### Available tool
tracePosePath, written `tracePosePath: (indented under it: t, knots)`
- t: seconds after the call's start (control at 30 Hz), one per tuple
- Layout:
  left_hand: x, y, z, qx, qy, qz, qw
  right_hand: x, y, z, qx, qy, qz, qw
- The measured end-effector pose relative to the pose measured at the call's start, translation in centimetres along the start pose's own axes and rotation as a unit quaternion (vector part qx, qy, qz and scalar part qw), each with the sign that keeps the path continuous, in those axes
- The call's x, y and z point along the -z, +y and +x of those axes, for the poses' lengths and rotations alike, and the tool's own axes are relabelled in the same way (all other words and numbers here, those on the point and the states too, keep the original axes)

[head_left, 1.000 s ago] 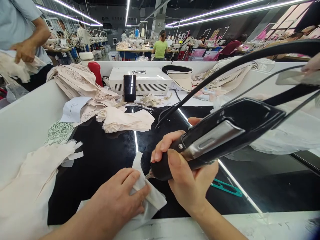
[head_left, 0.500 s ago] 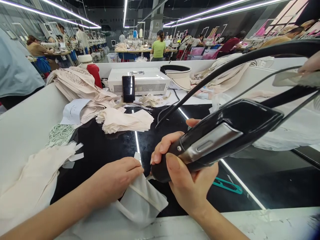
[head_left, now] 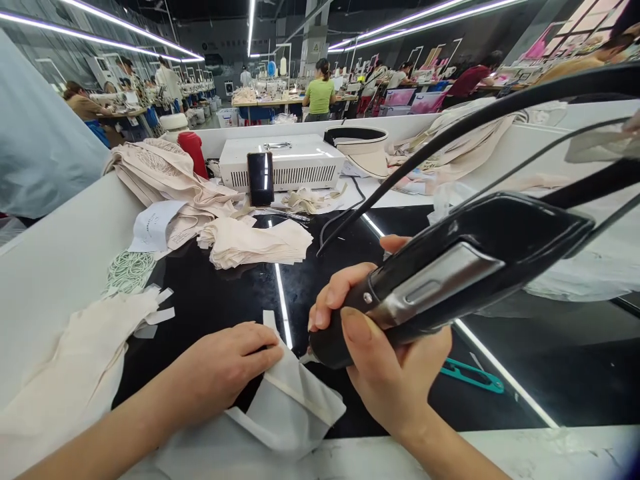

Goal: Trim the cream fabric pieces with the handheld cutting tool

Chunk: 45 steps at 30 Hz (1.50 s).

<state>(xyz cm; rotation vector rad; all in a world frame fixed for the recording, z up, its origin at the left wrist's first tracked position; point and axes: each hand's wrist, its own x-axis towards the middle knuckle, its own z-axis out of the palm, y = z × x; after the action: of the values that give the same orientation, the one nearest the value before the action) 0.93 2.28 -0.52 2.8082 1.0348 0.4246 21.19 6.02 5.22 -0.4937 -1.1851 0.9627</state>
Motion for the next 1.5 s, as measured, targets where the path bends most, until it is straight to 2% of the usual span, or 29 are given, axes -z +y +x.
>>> tracePosePath:
  t: [0.13, 0.37, 0.77, 1.0, 1.13, 1.2, 1.3, 1.4, 1.43, 1.5]
  knots:
    - [0.0, 0.1, 0.1, 0.000, 0.008, 0.007, 1.000, -0.3, 0.4, 0.3, -0.011, 0.014, 0.004, 1.000]
    - [-0.4, -0.2, 0.1, -0.004, 0.015, -0.006, 1.000, -0.9, 1.3, 0.5, -0.015, -0.003, 0.017, 1.000]
    - [-0.8, -0.1, -0.1, 0.025, -0.005, -0.016, 1.000, -1.5, 2.3, 1.1, -0.011, -0.003, 0.031, 0.999]
    - [-0.2, -0.1, 0.2, 0.040, -0.024, -0.035, 0.998, -1.6, 2.5, 1.4, -0.010, -0.012, 0.038, 0.999]
    - [0.1, -0.3, 1.0, 0.077, -0.027, -0.056, 0.995, -0.6, 2.0, 1.9, -0.002, 0.007, -0.003, 1.000]
    - [0.3, -0.2, 1.7, 0.097, -0.043, -0.030, 0.994, 0.2, 1.7, 2.3, 0.003, 0.018, -0.044, 0.999]
    - [0.7, 0.2, 2.9, 0.109, -0.069, 0.031, 0.991, 1.7, 1.0, 3.1, 0.014, 0.011, -0.132, 0.991]
    - [1.1, 0.6, 3.6, 0.099, -0.078, 0.077, 0.989, 3.7, 0.3, 3.7, 0.032, 0.011, -0.244, 0.969]
    - [1.2, 0.7, 3.7, 0.094, -0.080, 0.091, 0.988, 4.4, 0.2, 3.6, 0.060, 0.038, -0.277, 0.958]
    - [1.2, 0.6, 3.8, 0.087, -0.082, 0.114, 0.986, 6.1, -0.1, 2.8, 0.168, 0.138, -0.305, 0.927]
